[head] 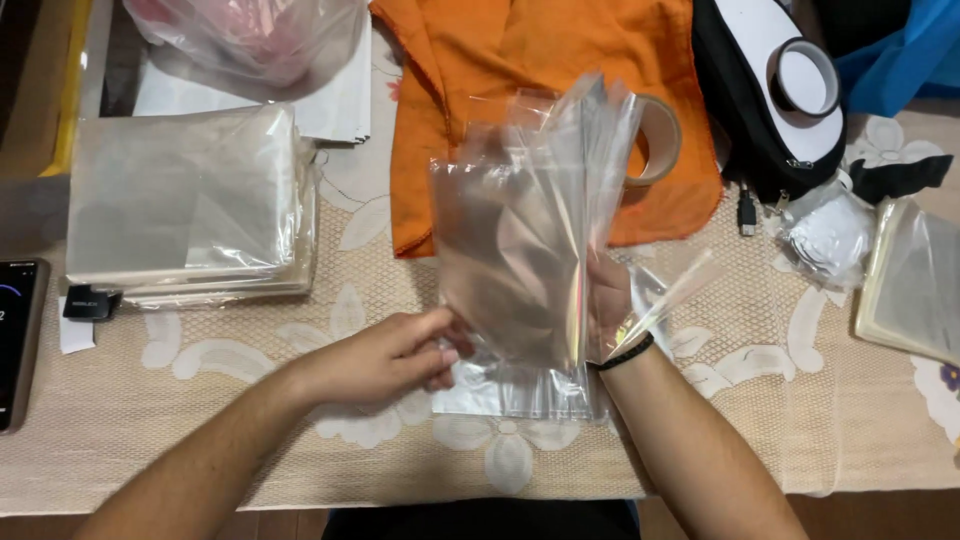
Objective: The person is organizing and preparing small plastic bags for packaging items, occasionally using a cloth to flatten them.
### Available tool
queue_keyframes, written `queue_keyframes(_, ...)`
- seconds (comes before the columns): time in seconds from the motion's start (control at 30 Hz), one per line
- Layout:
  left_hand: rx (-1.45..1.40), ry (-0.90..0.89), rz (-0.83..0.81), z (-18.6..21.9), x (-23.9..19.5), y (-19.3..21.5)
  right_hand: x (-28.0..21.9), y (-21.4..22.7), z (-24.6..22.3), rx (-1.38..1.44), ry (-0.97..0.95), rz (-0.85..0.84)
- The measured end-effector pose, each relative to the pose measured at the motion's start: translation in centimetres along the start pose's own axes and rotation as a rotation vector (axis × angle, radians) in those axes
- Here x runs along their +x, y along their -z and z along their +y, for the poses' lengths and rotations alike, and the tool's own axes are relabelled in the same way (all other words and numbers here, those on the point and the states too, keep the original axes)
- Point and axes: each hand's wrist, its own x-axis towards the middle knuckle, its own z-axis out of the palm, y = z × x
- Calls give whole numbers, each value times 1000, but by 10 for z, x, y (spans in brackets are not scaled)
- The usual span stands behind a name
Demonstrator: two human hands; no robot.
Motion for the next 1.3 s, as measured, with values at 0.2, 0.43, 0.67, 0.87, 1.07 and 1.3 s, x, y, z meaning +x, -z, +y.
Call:
queue_keyframes(0.2,-736,-151,362,-27,25,-10,8,-1,13,2,-24,-155)
queue_keyframes(0.43,-974,-319,355,16,52,-26,-10,6,21,-35,16,-301)
queue_keyframes(0.67,-1121,-346,302,-19,70,-33,-21,46,15,-1563,639,675)
queue_keyframes(0.87,-1109,-451,323,-21,55,-26,-11,48,19,-621,231,49)
queue_keyframes(1.07,-1680,-475,-423,-9,58,-47,15,-24,62,-394,266,239)
queue_keyframes(1.3,-1600,-247,-386,37,88,-84,18,32,93,-997,447,424)
